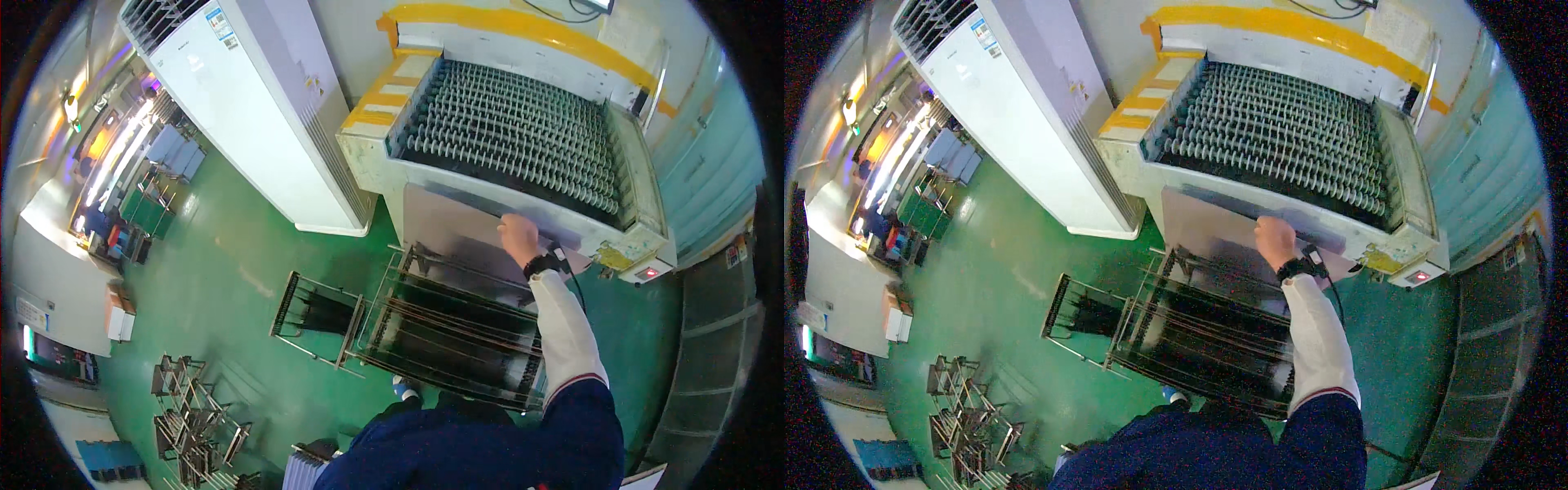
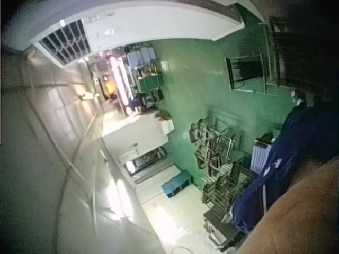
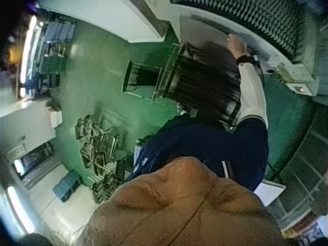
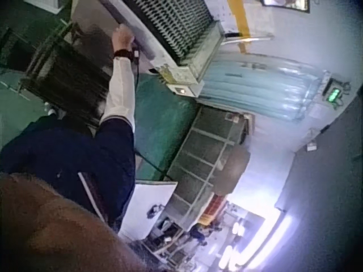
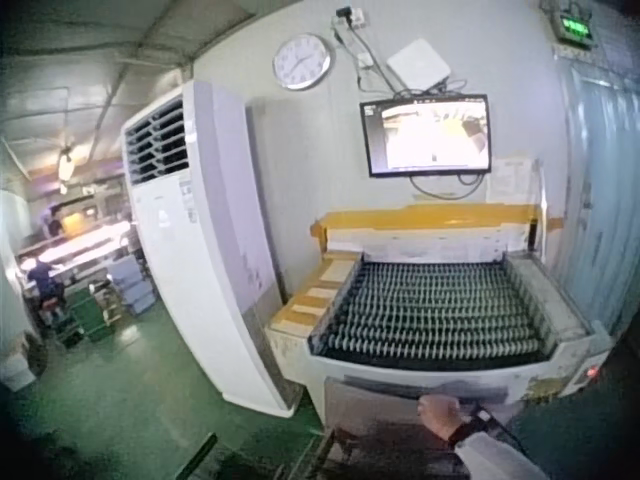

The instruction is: Loading green plates into a processing machine and placing processed grey plates onto a storage rack.

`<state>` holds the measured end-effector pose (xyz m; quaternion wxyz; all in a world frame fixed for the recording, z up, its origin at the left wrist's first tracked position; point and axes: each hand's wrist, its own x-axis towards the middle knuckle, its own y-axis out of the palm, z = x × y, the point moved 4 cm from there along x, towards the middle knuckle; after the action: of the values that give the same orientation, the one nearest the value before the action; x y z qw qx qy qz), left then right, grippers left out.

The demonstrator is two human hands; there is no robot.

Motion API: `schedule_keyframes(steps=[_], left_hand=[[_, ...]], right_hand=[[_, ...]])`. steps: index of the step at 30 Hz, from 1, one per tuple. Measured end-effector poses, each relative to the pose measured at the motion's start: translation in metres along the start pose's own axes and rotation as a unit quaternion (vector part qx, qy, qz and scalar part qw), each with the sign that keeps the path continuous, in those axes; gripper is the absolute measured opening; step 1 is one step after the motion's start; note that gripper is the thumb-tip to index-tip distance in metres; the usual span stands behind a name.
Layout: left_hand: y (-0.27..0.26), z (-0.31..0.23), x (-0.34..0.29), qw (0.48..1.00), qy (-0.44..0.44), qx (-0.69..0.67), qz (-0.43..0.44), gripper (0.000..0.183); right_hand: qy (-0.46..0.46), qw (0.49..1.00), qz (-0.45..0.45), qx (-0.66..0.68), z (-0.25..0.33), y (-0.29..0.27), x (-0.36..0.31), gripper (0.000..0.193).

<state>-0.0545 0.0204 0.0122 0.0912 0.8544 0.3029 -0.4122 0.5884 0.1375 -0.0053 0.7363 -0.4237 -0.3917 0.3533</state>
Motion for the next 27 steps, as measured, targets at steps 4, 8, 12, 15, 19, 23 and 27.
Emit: schedule_keyframes(steps=[4, 8, 12, 15, 19, 23, 27], left_hand=[[0.0, -0.001, 0.005, 1.0, 0.008, -0.021, -0.022, 0.038], [0.003, -0.003, 0.011, 0.999, 0.02, -0.035, -0.035, 0.039], [0.008, -0.007, 0.018, 0.998, 0.035, -0.043, -0.038, 0.039], [0.009, -0.01, 0.022, 0.997, 0.043, -0.049, -0.039, 0.04], [0.012, -0.013, 0.025, 0.997, 0.047, -0.052, -0.041, 0.04], [0.013, -0.014, 0.029, 0.996, 0.048, -0.062, -0.052, 0.04], [0.013, -0.014, 0.029, 0.995, 0.044, -0.072, -0.059, 0.041]], right_hand=[[0.015, 0.994, -0.091, -0.055, -0.001, -0.105, 0.022, 0.024], [-0.011, 0.957, -0.254, 0.141, -0.037, -0.226, 0.02, 0.015], [0.15, 0.833, -0.304, 0.438, -0.102, -0.25, 0.015, 0.015], [0.204, 0.69, -0.263, 0.643, -0.134, -0.217, 0.008, 0.026], [0.209, 0.632, -0.075, 0.742, -0.136, -0.145, 0.008, 0.025], [0.224, 0.57, -0.1, 0.784, -0.135, -0.076, 0.033, 0.019], [0.232, 0.507, -0.112, 0.822, -0.132, -0.027, 0.072, 0.014]])
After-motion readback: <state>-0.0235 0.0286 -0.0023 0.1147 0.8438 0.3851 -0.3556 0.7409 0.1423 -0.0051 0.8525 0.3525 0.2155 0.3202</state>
